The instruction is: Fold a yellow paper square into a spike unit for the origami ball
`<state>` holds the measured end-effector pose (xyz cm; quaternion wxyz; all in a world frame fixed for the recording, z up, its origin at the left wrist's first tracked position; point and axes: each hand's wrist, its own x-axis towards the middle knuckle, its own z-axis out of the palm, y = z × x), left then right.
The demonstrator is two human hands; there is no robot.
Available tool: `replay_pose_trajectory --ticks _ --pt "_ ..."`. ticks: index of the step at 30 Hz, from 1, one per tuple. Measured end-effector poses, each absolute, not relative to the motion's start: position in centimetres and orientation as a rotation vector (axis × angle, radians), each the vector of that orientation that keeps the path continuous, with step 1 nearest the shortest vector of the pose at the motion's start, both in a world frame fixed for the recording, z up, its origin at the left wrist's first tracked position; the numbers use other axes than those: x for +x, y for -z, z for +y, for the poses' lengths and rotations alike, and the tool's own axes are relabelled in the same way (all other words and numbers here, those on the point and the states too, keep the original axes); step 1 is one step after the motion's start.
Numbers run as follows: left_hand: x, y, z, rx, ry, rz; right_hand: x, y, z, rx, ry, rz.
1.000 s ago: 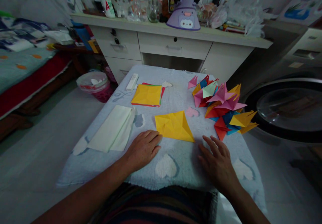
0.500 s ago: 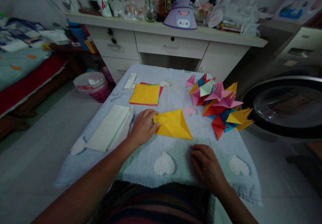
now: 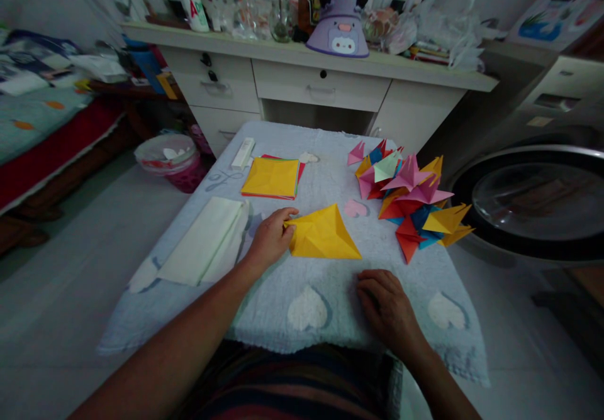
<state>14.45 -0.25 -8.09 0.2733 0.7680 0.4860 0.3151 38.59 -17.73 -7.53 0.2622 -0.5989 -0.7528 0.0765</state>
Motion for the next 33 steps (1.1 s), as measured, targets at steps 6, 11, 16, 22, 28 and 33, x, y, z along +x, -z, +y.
replay_pose_trajectory --ticks 6,11,16,22,28,33 --pt "14.3 8.5 -0.2 1.713 -0.886 1.18 37.0 7.4 -15.8 -1.659 -0.258 -1.833" --pt "14.3 8.3 -0.5 1.52 -0.91 1.047 34.9 7.3 -13.9 -1.592 -0.372 -1.734" --pt "14.5 7.7 -1.2 1.407 -0.902 0.979 33.6 7.0 -12.4 -1.51 -0.506 -1.739" --pt "14.6 7.5 -1.8 1.309 -0.861 0.896 33.5 7.1 -11.7 -1.479 -0.408 -1.739" --pt "14.7 7.7 -1.7 1.319 -0.865 0.874 33.9 6.5 -11.3 -1.507 -0.383 -1.868" --pt "14.6 8.2 -1.5 1.354 -0.9 0.908 34.2 6.4 -11.7 -1.494 -0.362 -1.885"
